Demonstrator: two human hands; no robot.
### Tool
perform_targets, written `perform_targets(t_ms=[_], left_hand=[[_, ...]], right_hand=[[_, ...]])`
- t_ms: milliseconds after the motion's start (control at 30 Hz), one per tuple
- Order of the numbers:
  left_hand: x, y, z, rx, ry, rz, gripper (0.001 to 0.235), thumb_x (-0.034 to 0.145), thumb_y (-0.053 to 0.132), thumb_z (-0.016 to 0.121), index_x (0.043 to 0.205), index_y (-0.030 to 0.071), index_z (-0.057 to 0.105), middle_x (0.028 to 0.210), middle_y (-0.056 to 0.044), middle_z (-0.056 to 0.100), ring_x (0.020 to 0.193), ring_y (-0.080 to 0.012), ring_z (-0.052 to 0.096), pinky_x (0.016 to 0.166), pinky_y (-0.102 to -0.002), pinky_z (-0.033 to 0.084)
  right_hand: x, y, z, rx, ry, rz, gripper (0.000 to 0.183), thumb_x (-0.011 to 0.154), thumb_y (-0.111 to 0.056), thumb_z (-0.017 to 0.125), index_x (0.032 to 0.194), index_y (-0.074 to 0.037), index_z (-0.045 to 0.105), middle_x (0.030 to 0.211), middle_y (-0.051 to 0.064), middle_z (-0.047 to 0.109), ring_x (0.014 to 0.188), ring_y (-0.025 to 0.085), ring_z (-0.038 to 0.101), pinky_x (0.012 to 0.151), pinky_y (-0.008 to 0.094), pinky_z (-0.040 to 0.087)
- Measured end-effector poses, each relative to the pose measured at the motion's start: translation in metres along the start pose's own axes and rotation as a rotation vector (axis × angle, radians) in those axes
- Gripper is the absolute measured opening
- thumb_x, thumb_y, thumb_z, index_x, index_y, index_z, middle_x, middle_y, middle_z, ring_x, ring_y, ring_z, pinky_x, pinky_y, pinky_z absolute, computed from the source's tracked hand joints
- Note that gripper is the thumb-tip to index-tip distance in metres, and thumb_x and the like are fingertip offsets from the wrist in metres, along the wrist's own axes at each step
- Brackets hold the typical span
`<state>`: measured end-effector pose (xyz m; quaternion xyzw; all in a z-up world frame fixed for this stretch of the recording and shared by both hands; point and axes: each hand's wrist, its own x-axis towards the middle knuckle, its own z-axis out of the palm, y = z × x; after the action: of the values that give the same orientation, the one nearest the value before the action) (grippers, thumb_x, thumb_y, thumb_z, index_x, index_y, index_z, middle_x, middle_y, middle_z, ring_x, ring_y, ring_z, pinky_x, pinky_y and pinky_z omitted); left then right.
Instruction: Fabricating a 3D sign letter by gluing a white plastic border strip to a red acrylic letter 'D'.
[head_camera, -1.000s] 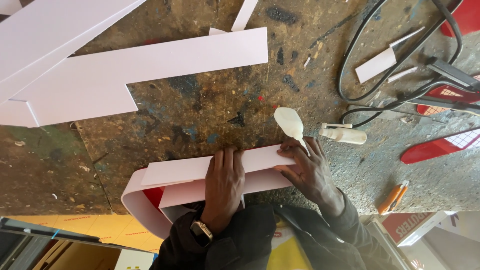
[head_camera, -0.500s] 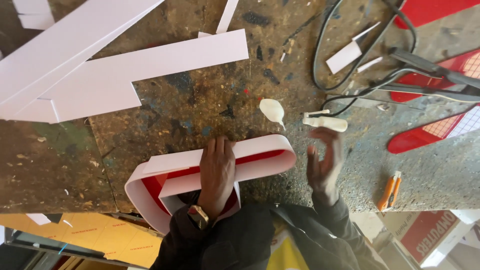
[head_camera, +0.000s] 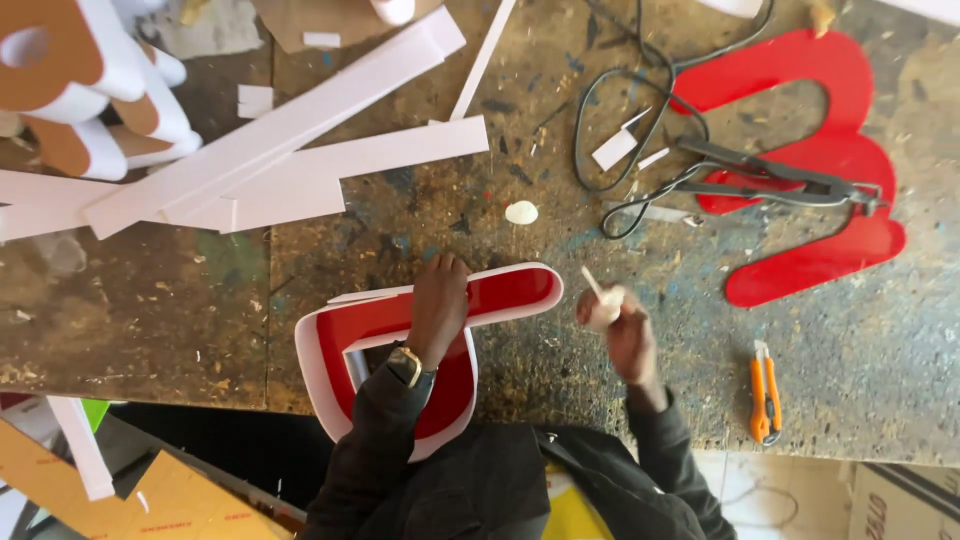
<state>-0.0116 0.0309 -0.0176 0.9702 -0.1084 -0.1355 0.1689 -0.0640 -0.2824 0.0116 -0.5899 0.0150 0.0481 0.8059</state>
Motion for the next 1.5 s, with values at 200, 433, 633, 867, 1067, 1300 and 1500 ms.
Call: perform_targets(t_ms=[200, 433, 633, 867, 1067, 1300, 1500], left_hand=[[0.004, -0.016, 0.038, 0.07, 0.11, 0.048, 0.016, 0.088, 0.003, 0.086, 0.1, 0.005, 0.076, 0.107, -0.016, 0.074, 0.111, -0.0361, 0.073, 0.088, -0.048, 0.064], [0.014, -0.03, 0.062, 0.091, 0.19, 0.08, 0.013, 0.089, 0.01, 0.085, 0.094, 0.005, 0.074, 0.101, -0.014, 0.071, 0.106, -0.0372, 0.072, 0.083, -0.051, 0.063], [0.016, -0.027, 0.057, 0.098, 0.169, 0.081, 0.014, 0.092, 0.012, 0.085, 0.094, 0.002, 0.075, 0.101, -0.017, 0.074, 0.107, -0.0405, 0.073, 0.083, -0.053, 0.063], [0.022, -0.031, 0.063, 0.128, 0.114, 0.065, 0.016, 0.095, 0.015, 0.083, 0.099, 0.002, 0.076, 0.105, -0.018, 0.074, 0.111, -0.0398, 0.073, 0.085, -0.056, 0.064], [0.015, -0.022, 0.047, 0.14, 0.075, 0.051, 0.018, 0.094, 0.013, 0.086, 0.103, 0.0, 0.076, 0.107, -0.02, 0.075, 0.11, -0.0417, 0.073, 0.087, -0.058, 0.063], [0.012, -0.015, 0.047, 0.212, 0.097, 0.037, 0.026, 0.089, 0.012, 0.09, 0.107, 0.0, 0.076, 0.109, -0.02, 0.077, 0.112, -0.0391, 0.075, 0.085, -0.056, 0.065], [0.004, -0.012, 0.027, 0.107, 0.104, 0.067, 0.02, 0.09, 0.002, 0.088, 0.102, -0.004, 0.073, 0.104, -0.024, 0.071, 0.106, -0.0428, 0.074, 0.087, -0.053, 0.065]], right_hand=[[-0.022, 0.042, 0.019, -0.567, 0.183, -0.079, 0.083, 0.106, -0.085, 0.056, 0.072, -0.01, 0.071, 0.054, 0.005, 0.055, 0.061, 0.016, 0.052, 0.063, 0.032, 0.043], [-0.025, 0.061, 0.02, -0.617, 0.21, -0.111, 0.07, 0.113, -0.069, 0.061, 0.072, -0.012, 0.066, 0.054, 0.004, 0.053, 0.065, 0.013, 0.049, 0.062, 0.033, 0.04], [-0.021, 0.052, 0.032, -0.632, 0.238, -0.154, 0.064, 0.111, -0.064, 0.064, 0.07, -0.015, 0.068, 0.053, 0.008, 0.049, 0.065, 0.012, 0.048, 0.059, 0.035, 0.041], [-0.016, 0.058, 0.057, -0.599, 0.133, -0.065, 0.064, 0.108, -0.065, 0.066, 0.07, -0.014, 0.066, 0.055, 0.007, 0.054, 0.067, 0.016, 0.05, 0.059, 0.039, 0.041], [-0.011, 0.065, 0.028, -0.666, 0.269, 0.017, 0.055, 0.113, -0.059, 0.061, 0.1, -0.011, 0.084, 0.075, 0.019, 0.076, 0.069, 0.028, 0.064, 0.067, 0.043, 0.05], [0.02, 0.006, 0.01, -1.116, 0.607, -0.509, 0.043, 0.113, -0.035, 0.084, 0.128, -0.005, 0.056, 0.125, 0.015, 0.054, 0.121, 0.042, 0.054, 0.113, 0.052, 0.043], [0.062, 0.045, 0.052, -1.044, -0.06, -0.488, 0.018, 0.103, -0.036, 0.088, 0.105, -0.019, 0.09, 0.106, 0.007, 0.079, 0.111, 0.031, 0.075, 0.099, 0.044, 0.06]])
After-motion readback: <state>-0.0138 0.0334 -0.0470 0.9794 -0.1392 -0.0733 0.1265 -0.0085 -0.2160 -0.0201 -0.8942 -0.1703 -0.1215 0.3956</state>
